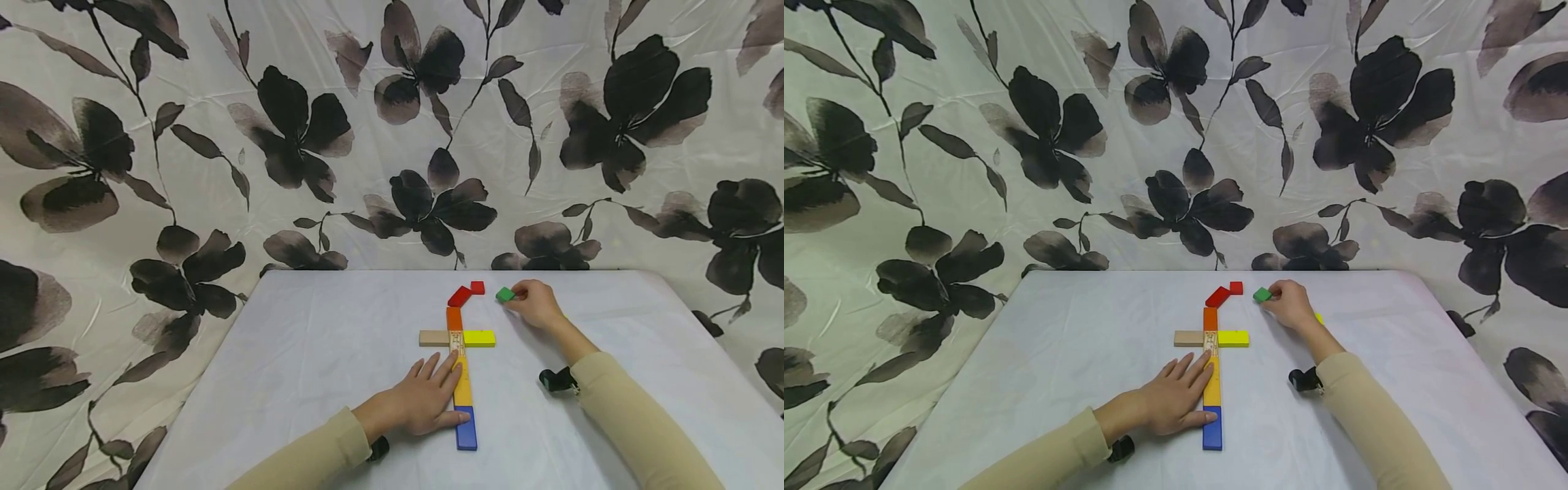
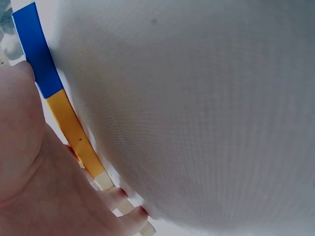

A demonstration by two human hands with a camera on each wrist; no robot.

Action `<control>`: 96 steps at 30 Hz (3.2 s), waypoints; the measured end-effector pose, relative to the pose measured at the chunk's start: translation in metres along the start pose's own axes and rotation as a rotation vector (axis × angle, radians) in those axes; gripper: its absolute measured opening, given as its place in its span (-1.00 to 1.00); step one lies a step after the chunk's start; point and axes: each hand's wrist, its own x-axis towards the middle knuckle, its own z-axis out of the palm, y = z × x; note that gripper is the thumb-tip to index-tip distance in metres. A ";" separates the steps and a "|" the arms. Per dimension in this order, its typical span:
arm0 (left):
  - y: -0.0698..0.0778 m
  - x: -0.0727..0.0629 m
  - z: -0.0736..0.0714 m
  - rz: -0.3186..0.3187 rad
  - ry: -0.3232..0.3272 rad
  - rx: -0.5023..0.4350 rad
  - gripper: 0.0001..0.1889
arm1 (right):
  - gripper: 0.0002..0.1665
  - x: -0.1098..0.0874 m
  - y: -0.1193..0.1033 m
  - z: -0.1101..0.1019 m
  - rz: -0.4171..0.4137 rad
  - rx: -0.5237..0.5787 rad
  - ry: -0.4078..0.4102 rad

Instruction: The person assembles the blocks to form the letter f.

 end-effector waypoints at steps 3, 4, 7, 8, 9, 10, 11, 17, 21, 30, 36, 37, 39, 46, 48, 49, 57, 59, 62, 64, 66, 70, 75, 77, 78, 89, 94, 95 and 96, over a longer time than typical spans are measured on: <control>-0.001 0.000 0.000 0.007 0.007 0.000 -0.03 | -0.56 0.004 -0.001 0.003 0.008 0.009 -0.004; -0.001 0.000 0.000 0.010 0.010 0.000 -0.03 | -0.56 0.005 -0.002 0.004 0.012 0.012 -0.007; -0.001 -0.001 -0.001 0.015 0.017 0.000 -0.04 | -0.56 0.009 -0.002 0.007 0.016 0.017 -0.011; -0.001 -0.002 -0.001 0.016 0.017 -0.001 -0.04 | -0.55 0.010 -0.001 0.008 0.019 0.016 -0.013; 0.000 -0.002 -0.001 0.016 0.015 -0.005 -0.04 | -0.55 0.011 -0.001 0.009 0.020 0.013 -0.014; 0.000 -0.002 -0.001 0.016 0.013 -0.007 -0.04 | -0.55 0.011 -0.001 0.010 0.022 0.010 -0.014; 0.000 -0.002 -0.001 0.016 0.011 -0.009 -0.04 | -0.55 0.012 -0.001 0.011 0.019 0.005 -0.014; -0.001 -0.001 0.000 0.017 0.012 -0.012 -0.04 | -0.59 0.018 -0.001 0.015 -0.004 -0.003 -0.004; -0.001 -0.001 0.000 0.014 0.015 -0.009 -0.03 | -0.60 0.022 -0.001 0.017 0.007 -0.003 -0.011; 0.000 -0.001 -0.001 0.006 0.014 -0.009 -0.04 | -0.61 0.026 -0.002 0.019 0.018 0.000 -0.016; 0.000 -0.001 -0.002 0.002 0.007 -0.005 -0.03 | -0.61 0.027 -0.003 0.018 0.014 -0.004 -0.022; 0.000 -0.002 -0.002 0.001 0.007 -0.004 -0.03 | -0.61 0.027 -0.003 0.018 0.016 -0.002 -0.024; 0.001 -0.002 -0.002 0.001 0.006 -0.005 -0.04 | -0.62 0.028 -0.004 0.018 0.017 -0.001 -0.028; 0.001 -0.002 -0.002 0.007 0.006 -0.012 -0.03 | -0.62 0.029 -0.002 0.019 -0.009 -0.009 -0.027; 0.001 -0.002 -0.002 0.008 0.006 -0.011 -0.03 | -0.62 0.030 -0.003 0.019 -0.013 -0.009 -0.027; 0.001 -0.002 -0.002 0.008 0.006 -0.010 -0.03 | -0.62 0.030 -0.003 0.019 -0.014 -0.008 -0.028; 0.000 -0.002 -0.002 0.010 0.008 -0.012 -0.03 | -0.59 0.030 -0.005 0.019 -0.008 -0.002 -0.035; 0.000 -0.002 -0.001 0.013 0.008 -0.014 -0.03 | -0.59 0.030 -0.005 0.019 -0.004 -0.004 -0.036; 0.000 -0.002 -0.001 0.014 0.009 -0.016 -0.02 | -0.59 0.029 -0.005 0.019 0.007 0.002 -0.038; 0.000 -0.002 -0.001 0.014 0.011 -0.012 -0.03 | -0.58 0.029 -0.006 0.018 0.017 0.007 -0.041; 0.000 -0.002 -0.001 0.013 0.013 -0.009 -0.03 | -0.57 0.028 -0.007 0.018 0.024 0.012 -0.044; 0.000 -0.002 -0.001 0.014 0.017 -0.007 -0.04 | -0.57 0.027 -0.008 0.018 0.031 0.018 -0.050; 0.000 -0.001 -0.001 0.010 0.011 -0.013 -0.03 | -0.56 0.027 -0.008 0.018 0.032 0.021 -0.053; 0.000 -0.001 -0.001 0.009 0.008 -0.015 -0.03 | -0.56 0.027 -0.008 0.018 0.029 0.021 -0.052; 0.000 -0.001 -0.001 0.009 0.008 -0.016 -0.03 | -0.56 0.027 -0.007 0.018 0.028 0.020 -0.052; 0.000 0.000 -0.001 0.009 0.016 0.003 -0.03 | -0.48 0.025 -0.004 0.017 0.034 0.007 -0.041; 0.000 -0.002 -0.002 0.005 0.004 0.001 -0.03 | -0.41 0.017 -0.003 0.013 0.034 -0.020 -0.065; 0.000 -0.002 -0.002 0.004 0.001 -0.001 -0.03 | -0.41 0.015 -0.003 0.011 0.025 -0.030 -0.067; 0.000 -0.002 -0.003 0.004 -0.001 -0.001 -0.03 | -0.40 0.013 -0.002 0.009 0.017 -0.038 -0.067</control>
